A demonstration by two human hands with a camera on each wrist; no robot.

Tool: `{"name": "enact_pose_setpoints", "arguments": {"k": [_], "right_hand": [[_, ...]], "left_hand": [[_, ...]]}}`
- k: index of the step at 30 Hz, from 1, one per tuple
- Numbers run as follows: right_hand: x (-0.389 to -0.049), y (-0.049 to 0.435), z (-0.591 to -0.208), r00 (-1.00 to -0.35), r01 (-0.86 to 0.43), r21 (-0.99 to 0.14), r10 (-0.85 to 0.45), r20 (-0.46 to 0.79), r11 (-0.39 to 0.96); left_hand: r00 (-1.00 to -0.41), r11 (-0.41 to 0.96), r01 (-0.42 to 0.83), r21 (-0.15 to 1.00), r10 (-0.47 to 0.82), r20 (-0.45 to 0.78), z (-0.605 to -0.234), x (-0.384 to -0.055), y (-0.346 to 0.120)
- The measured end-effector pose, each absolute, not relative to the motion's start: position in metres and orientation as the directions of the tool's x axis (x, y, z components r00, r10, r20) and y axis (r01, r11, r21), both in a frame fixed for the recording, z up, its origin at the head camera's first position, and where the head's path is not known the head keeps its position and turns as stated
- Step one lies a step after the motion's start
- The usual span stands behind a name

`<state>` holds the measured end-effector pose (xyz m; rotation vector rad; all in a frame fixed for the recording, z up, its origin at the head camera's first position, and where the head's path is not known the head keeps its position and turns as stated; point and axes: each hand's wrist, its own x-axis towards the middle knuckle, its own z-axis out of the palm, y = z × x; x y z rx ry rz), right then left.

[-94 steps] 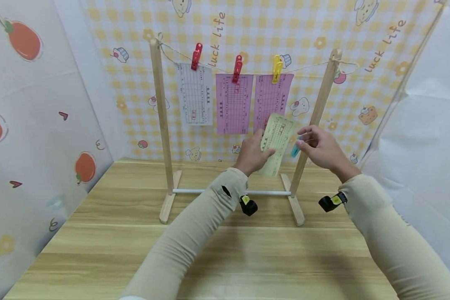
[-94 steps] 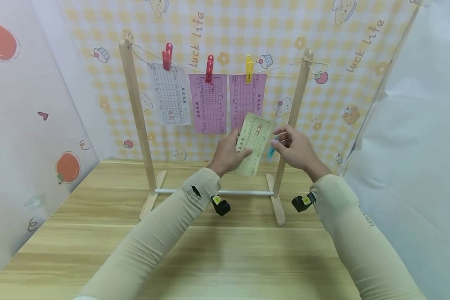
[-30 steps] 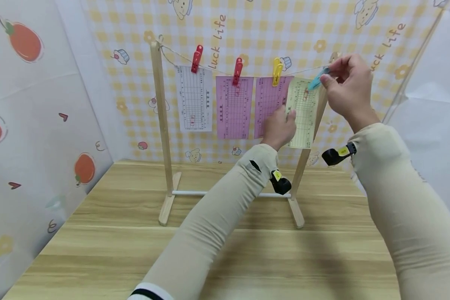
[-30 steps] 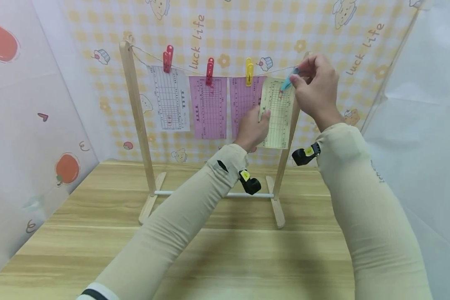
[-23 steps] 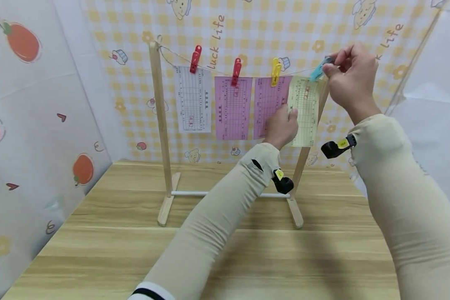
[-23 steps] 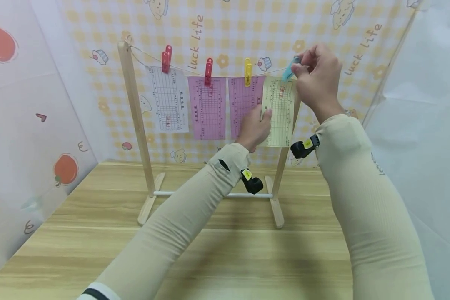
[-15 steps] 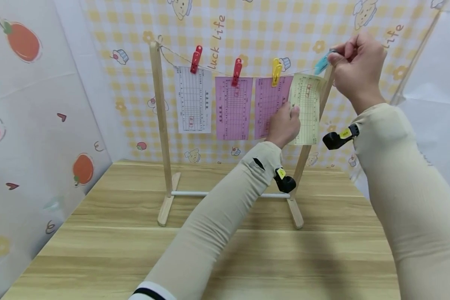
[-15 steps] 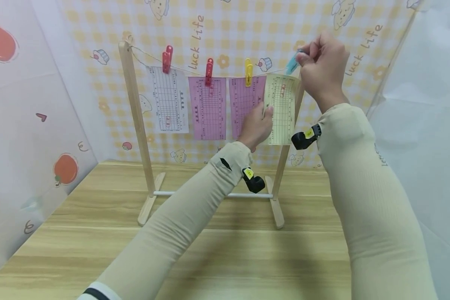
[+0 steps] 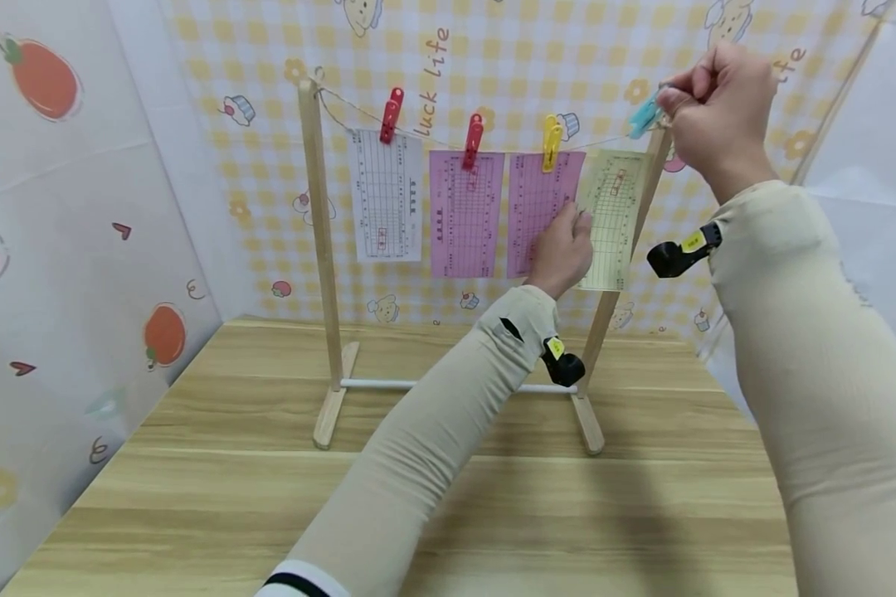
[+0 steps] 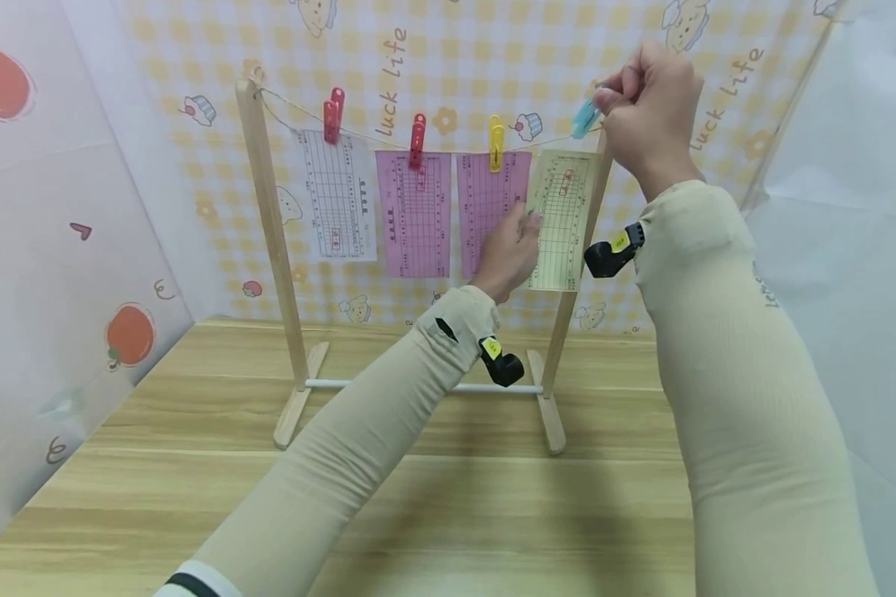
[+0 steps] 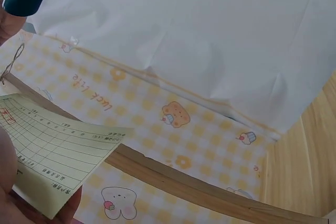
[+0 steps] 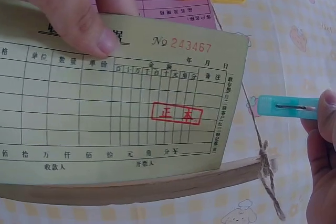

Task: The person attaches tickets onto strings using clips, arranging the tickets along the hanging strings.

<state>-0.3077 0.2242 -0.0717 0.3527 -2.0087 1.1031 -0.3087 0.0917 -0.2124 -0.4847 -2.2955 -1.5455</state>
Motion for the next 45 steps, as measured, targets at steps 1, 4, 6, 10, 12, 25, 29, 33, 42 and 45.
{"name": "enact_pose_setpoints", "arguments": {"k": [1, 4, 6, 10, 12, 25, 29, 33, 42, 45], "right_hand": [[-0.307, 0.224, -0.071, -0.643, -0.569, -0.581, 0.125, 0.755, 0.582], [-0.307, 0.225, -0.069, -0.659, -0.558, -0.589, 0.119, 0.743, 0.585], [-0.306, 0.225, -0.068, -0.667, -0.551, -0.588, 0.112, 0.737, 0.592], [-0.308, 0.224, -0.066, -0.672, -0.557, -0.586, 0.095, 0.734, 0.588], [-0.308, 0.223, -0.064, -0.674, -0.559, -0.583, 0.087, 0.734, 0.589], [-0.31, 0.225, -0.064, -0.718, -0.504, -0.572, 0.055, 0.694, 0.646], [-0.312, 0.227, -0.066, -0.727, -0.487, -0.565, 0.049, 0.685, 0.666], [-0.313, 0.228, -0.067, -0.739, -0.475, -0.56, 0.038, 0.673, 0.679], [-0.312, 0.228, -0.07, -0.75, -0.459, -0.543, 0.021, 0.661, 0.703], [-0.312, 0.229, -0.07, -0.754, -0.451, -0.541, 0.02, 0.656, 0.709]], "left_hand": [[-0.888, 0.351, 0.453, 0.82, 0.094, 0.45, -0.213, -0.309, 0.092], [-0.886, 0.351, 0.456, 0.818, 0.091, 0.455, -0.212, -0.31, 0.093], [-0.881, 0.35, 0.464, 0.814, 0.086, 0.466, -0.211, -0.31, 0.094], [-0.877, 0.34, 0.469, 0.815, 0.071, 0.475, -0.208, -0.312, 0.095], [-0.878, 0.343, 0.466, 0.816, 0.065, 0.474, -0.206, -0.313, 0.095], [-0.908, 0.308, 0.405, 0.861, 0.028, 0.418, -0.201, -0.313, 0.098], [-0.909, 0.291, 0.407, 0.866, 0.029, 0.417, -0.201, -0.313, 0.099], [-0.914, 0.279, 0.395, 0.875, 0.024, 0.405, -0.201, -0.313, 0.101], [-0.917, 0.277, 0.388, 0.879, 0.021, 0.399, -0.202, -0.312, 0.102], [-0.914, 0.289, 0.394, 0.872, 0.028, 0.404, -0.203, -0.312, 0.101]]}}
